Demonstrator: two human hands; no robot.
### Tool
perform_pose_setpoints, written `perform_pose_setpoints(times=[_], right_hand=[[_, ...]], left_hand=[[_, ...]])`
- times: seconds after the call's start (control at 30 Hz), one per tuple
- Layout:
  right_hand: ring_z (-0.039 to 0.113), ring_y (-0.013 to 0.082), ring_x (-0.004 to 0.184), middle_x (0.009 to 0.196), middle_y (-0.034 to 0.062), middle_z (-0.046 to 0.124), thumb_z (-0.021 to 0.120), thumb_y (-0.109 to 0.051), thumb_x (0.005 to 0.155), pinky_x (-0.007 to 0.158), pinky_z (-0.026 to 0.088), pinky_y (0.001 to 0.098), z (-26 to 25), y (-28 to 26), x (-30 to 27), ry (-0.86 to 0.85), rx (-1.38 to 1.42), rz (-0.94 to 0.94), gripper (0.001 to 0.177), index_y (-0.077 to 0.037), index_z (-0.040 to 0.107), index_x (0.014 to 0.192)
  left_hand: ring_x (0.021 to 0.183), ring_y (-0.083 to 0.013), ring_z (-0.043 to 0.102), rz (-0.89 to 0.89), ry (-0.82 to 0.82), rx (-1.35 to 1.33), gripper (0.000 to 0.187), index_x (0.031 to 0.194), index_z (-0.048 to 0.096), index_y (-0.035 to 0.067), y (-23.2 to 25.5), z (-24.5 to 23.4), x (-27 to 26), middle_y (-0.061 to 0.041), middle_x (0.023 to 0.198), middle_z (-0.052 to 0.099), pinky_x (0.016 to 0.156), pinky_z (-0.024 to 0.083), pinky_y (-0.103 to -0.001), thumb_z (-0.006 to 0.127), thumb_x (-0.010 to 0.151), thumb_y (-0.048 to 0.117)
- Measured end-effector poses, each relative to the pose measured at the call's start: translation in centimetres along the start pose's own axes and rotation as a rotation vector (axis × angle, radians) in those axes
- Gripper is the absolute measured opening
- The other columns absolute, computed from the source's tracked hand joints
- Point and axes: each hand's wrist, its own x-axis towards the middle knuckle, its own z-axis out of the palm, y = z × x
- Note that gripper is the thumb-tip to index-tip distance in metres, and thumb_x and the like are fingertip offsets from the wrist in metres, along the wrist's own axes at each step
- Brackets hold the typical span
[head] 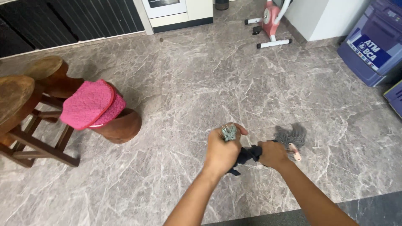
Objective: Twist and squeeze a mop head to wring out water and then hang it on a rack.
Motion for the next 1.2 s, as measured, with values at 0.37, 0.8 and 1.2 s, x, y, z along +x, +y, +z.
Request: perform_pose_setpoints(times=[0.37,0.8,1.2], right_hand=[[0.071,0.0393,0.086,0.086,0.0154,0.075,0.066,-0.028,0.076,0.077,0.055,0.0518,-3.8,-27.9,-5.4,-0.071,0.345,-0.271,0.022,-0.015,0.078,0.089],[0.070,0.0337,0.101,0.109,0.0201,0.072,0.070,-0.043,0.082,0.081,0.055,0.0470,4.1,-40.2,-3.2,-0.010,0.837,-0.749,0.045,-0.008,0.066,0.112],[0.075,0.0334,0.082,0.081,0.0145,0.076,0.065,-0.041,0.086,0.082,0.057,0.0446,-8.0,-28.9,-10.9,-0.256,0.365,-0.329,0.034,-0.009,0.076,0.086]], left_hand=[[0.061,-0.0137,0.065,0.244,0.136,0.371,0.022,0.084,0.078,0.006,11.7,-18.5,-8.9,-0.005,0.062,0.067,0.058,0.052,-0.033,0.057,0.079,0.005],[0.072,-0.0234,0.068,0.479,0.490,0.510,0.030,0.095,0.072,0.002,10.0,-23.8,-12.3,-0.018,0.073,0.066,0.070,0.056,-0.039,0.053,0.072,-0.003],[0.039,-0.0089,0.040,0.268,-0.019,-0.088,0.014,0.092,0.070,-0.005,12.7,-18.8,-11.7,-0.002,0.050,0.049,0.040,0.030,-0.029,0.057,0.097,-0.003]])
